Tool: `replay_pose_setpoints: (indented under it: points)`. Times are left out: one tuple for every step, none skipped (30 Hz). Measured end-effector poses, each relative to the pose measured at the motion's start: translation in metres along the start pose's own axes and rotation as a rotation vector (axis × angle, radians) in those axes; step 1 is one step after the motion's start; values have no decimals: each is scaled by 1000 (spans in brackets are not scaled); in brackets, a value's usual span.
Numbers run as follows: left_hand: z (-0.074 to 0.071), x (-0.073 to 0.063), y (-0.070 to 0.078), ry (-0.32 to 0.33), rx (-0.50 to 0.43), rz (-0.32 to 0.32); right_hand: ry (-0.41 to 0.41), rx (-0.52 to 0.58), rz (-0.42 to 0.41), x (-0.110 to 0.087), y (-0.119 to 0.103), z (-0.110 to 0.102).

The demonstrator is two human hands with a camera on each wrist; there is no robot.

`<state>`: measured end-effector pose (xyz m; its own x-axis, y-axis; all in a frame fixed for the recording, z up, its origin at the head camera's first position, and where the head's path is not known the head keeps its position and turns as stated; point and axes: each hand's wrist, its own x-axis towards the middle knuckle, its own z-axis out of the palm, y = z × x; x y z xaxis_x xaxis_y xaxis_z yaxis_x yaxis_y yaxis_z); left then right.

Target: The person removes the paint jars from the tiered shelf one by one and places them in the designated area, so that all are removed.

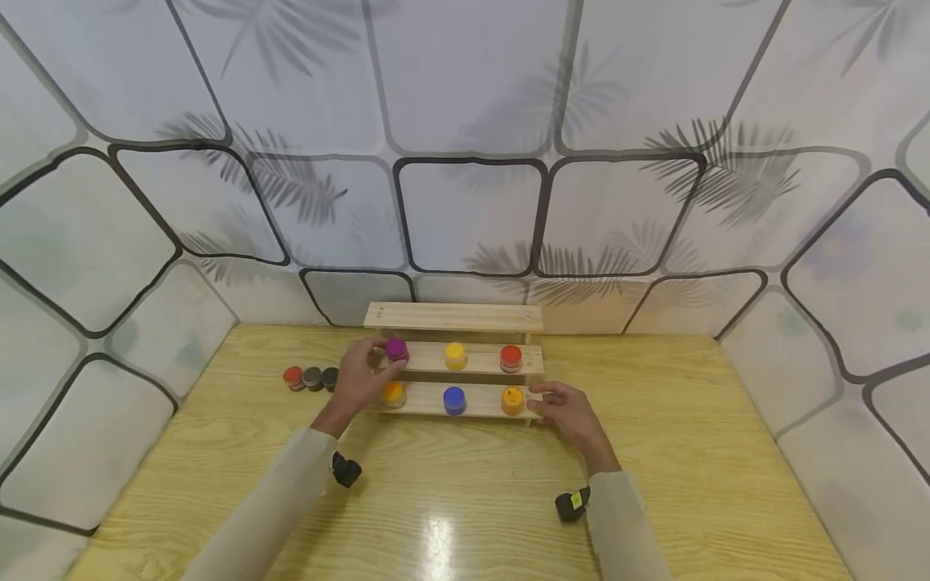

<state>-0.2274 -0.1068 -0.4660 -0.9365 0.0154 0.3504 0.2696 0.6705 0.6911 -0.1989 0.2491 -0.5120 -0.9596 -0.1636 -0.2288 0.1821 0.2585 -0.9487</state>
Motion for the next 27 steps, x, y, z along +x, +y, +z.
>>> replay_pose_setpoints:
  points:
    - [0, 0, 0, 3, 8, -1, -1, -2, -2, 0, 0, 0]
    - [0, 0, 1, 5, 9, -5, -1, -5, -3, 0, 0, 0]
    - [0, 0, 1, 6, 15, -10, -2, -7, -5, 0, 0, 0]
    - [0, 0, 1, 6, 17, -16, -3, -9, -6, 0, 0, 0]
    - [0, 0, 1, 6, 19, -21, -3, -8, -5, 0, 0, 0]
    - [0, 0, 1, 9, 19, -25, -5, -9, -6, 0, -1, 0]
    - [0, 0, 1, 9, 20, -31, -6, -10, -6, 0, -1, 0]
    - [0, 0, 0, 10, 18, -37, -8, -8, -5, 0, -1, 0]
    - [1, 0, 0, 12, 19, -40, -10, -7, -4, 0, -1, 1]
    - [1, 0, 0, 14, 21, -41, -11, -6, -4, 1, -1, 1]
    - [1, 0, 0, 16, 25, -40, -11, -5, -3, 1, -1, 0]
    - [1, 0, 0, 18, 28, -39, -11, -3, -2, 1, -1, 0]
    - [1, 0, 0, 19, 31, -36, -8, -2, 0, 1, -1, 0]
    - [1, 1, 0, 20, 33, -31, -8, -4, 2, 0, -1, 0]
    - [2, 1, 0, 21, 37, -26, -7, -7, 2, 0, -1, 0]
    - [2, 1, 0, 22, 40, -20, -6, -5, 1, 0, -1, 0]
    - [1, 1, 1, 24, 40, -17, -4, -1, 4, 0, -1, 0]
    - [1, 1, 1, 24, 39, -18, -2, 2, 7, 0, 0, 0]
    - [1, 1, 2, 25, 36, -18, -3, 5, 7, 0, 0, 0]
    - [0, 1, 3, 26, 32, -18, -6, 8, 6, -1, 0, 0]
    - [-1, 1, 4, 26, 29, -20, -7, 15, 5, -1, 0, 0]
    - [-2, 1, 4, 26, 27, -21, -8, 23, 5, -1, 0, 0]
    - [-3, 1, 5, 26, 23, -25, -9, 25, 5, -1, 0, 0]
    - [-4, 1, 6, 27, 17, -26, -12, 25, 2, -1, 0, 0]
    - [-5, 0, 7, 29, 10, -27, -15, 25, -2, -1, 0, 0]
    - [-5, 0, 7, 30, 7, -27, -15, 24, -5, -1, 0, 0]
    - [-6, 1, 7, 33, 8, -26, -14, 24, -6, -1, 0, 0]
